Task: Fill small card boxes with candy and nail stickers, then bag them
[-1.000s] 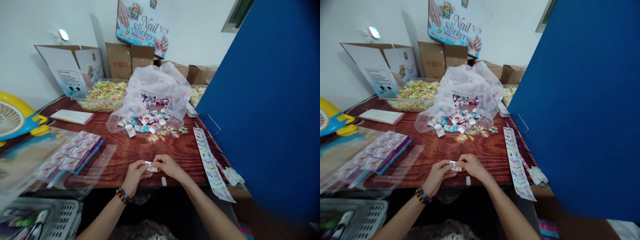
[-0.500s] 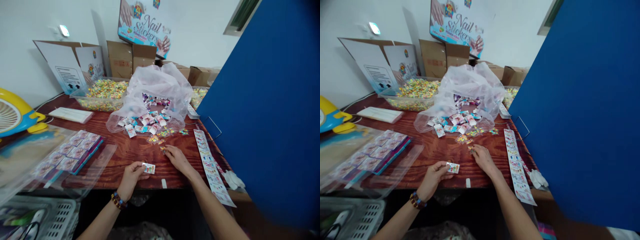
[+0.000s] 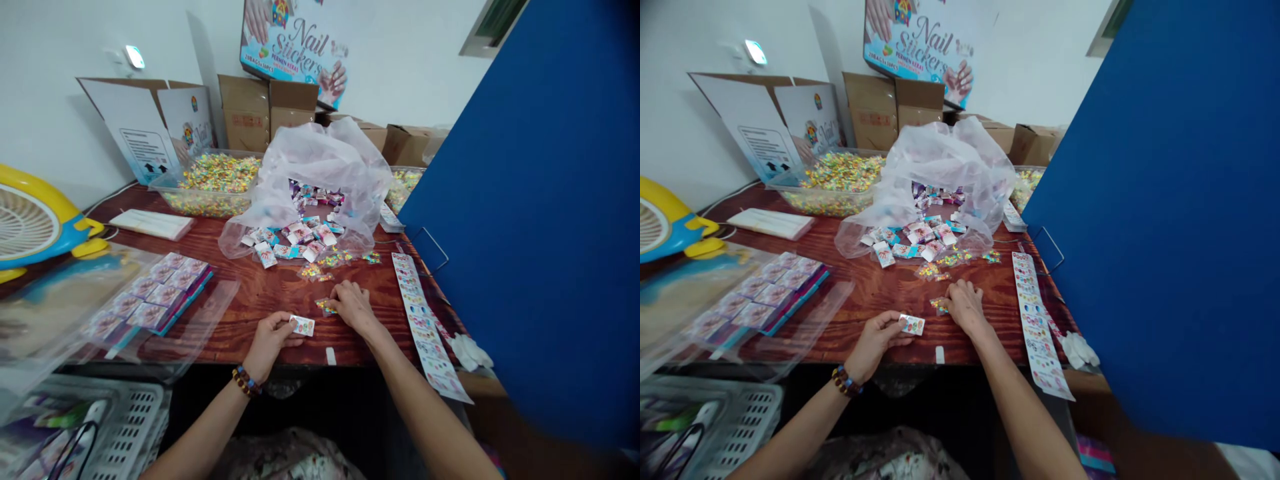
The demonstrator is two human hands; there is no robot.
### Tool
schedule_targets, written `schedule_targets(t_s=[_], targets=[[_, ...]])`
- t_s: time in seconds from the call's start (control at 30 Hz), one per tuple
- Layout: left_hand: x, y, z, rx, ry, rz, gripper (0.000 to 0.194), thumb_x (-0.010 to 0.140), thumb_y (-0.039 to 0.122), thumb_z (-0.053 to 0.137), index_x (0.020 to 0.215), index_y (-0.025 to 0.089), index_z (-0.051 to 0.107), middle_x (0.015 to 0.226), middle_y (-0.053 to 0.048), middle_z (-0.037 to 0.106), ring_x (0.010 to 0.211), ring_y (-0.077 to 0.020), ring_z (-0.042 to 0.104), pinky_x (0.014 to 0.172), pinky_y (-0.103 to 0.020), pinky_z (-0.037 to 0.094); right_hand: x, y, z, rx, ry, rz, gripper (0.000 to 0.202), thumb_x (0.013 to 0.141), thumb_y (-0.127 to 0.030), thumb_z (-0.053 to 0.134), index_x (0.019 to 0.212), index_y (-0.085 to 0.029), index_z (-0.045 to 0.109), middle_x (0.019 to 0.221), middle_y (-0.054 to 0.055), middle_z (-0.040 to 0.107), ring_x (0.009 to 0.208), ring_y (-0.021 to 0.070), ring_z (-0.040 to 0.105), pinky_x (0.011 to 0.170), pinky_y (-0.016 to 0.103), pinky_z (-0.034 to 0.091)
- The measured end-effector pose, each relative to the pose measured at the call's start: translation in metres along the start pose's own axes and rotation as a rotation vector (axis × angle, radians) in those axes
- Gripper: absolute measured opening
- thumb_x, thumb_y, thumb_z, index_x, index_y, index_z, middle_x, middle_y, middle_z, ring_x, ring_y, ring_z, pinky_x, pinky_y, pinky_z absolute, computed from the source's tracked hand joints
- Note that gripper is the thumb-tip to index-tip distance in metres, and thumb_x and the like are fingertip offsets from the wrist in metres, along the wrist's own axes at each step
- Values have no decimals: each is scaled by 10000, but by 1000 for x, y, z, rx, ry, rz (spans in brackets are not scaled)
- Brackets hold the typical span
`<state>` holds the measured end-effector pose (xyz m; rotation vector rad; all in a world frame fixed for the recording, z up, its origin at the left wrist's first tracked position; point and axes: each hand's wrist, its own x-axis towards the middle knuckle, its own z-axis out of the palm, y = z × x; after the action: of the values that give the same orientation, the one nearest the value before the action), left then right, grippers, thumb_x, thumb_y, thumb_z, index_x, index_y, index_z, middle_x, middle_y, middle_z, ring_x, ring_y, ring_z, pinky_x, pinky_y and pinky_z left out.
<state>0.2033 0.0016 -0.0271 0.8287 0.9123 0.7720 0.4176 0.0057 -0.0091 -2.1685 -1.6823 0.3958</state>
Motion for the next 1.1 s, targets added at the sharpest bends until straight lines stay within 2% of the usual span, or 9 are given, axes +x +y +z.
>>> schedule_targets(t_s=[0.13, 0.23, 0.37, 0.57, 0.67, 0.8, 0.93, 1.0, 1.1], targets=[[3, 1, 2, -11, 14, -7, 399, 597, 400, 831, 807, 113, 649, 796, -67, 739, 694, -180, 716, 642, -263, 604, -3, 3, 0, 182, 24, 32, 134, 773, -264, 650, 675, -192, 592, 742, 3, 608, 795, 186, 543, 748, 316, 341], [3, 4, 7, -50, 53, -9, 350, 608, 347, 831, 784, 117, 635, 783, -63, 734, 687, -175, 716, 631, -255, 604, -9, 2, -1, 461, 30, 29, 180, 762, -323, 613, 663, -199, 527, 627, -38, 544, 614, 135, 500, 621, 260, 358], [3, 7, 14, -93, 85, -18, 308, 627, 286, 822, 799, 123, 625, 786, -62, 733, 680, -176, 718, 616, -251, 600, -22, -10, 6, 869, -91, -36, 201, 680, -361, 659, 654, -201, 541, 624, -39, 538, 597, 132, 480, 598, 255, 372], [-1, 11, 20, -171, 18, -4, 366, 606, 332, 840, 809, 127, 615, 802, -59, 727, 691, -177, 717, 659, -269, 600, -31, -18, 19, 704, -18, -128, 115, 715, -296, 634, 664, -204, 588, 758, -5, 609, 741, 164, 553, 705, 276, 409], [-3, 12, 22, -196, -8, 16, 406, 608, 393, 836, 831, 128, 624, 816, -55, 722, 695, -168, 711, 667, -265, 595, -32, -19, 18, 670, -58, -118, 123, 769, -317, 604, 711, -210, 592, 723, -16, 627, 693, 157, 558, 662, 263, 417], [0, 9, 25, -167, 41, 66, 428, 579, 405, 848, 817, 128, 625, 783, -37, 710, 678, -145, 692, 661, -252, 588, -37, -28, 18, 654, -3, -86, 164, 778, -348, 611, 696, -209, 581, 658, -22, 606, 616, 148, 534, 602, 255, 404], [5, 12, 26, -146, 66, 98, 414, 531, 341, 868, 785, 125, 622, 740, -29, 699, 650, -138, 676, 641, -252, 582, -39, -35, 21, 889, 27, 6, 215, 716, -405, 677, 782, -213, 605, 740, 2, 643, 667, 167, 581, 611, 267, 446], [5, 16, 25, -146, 44, 110, 403, 551, 344, 856, 803, 131, 625, 767, -29, 695, 679, -148, 680, 655, -266, 585, -39, -37, 22, 1031, -40, 84, 304, 671, -450, 713, 837, -207, 638, 780, 19, 661, 679, 175, 595, 587, 267, 457], [4, 18, 25, -98, 25, 140, 390, 572, 362, 841, 799, 143, 612, 787, -12, 674, 713, -155, 679, 672, -278, 585, -41, -40, 26, 1115, -106, 121, 327, 671, -501, 713, 758, -187, 686, 746, 26, 665, 673, 175, 589, 582, 264, 460]])
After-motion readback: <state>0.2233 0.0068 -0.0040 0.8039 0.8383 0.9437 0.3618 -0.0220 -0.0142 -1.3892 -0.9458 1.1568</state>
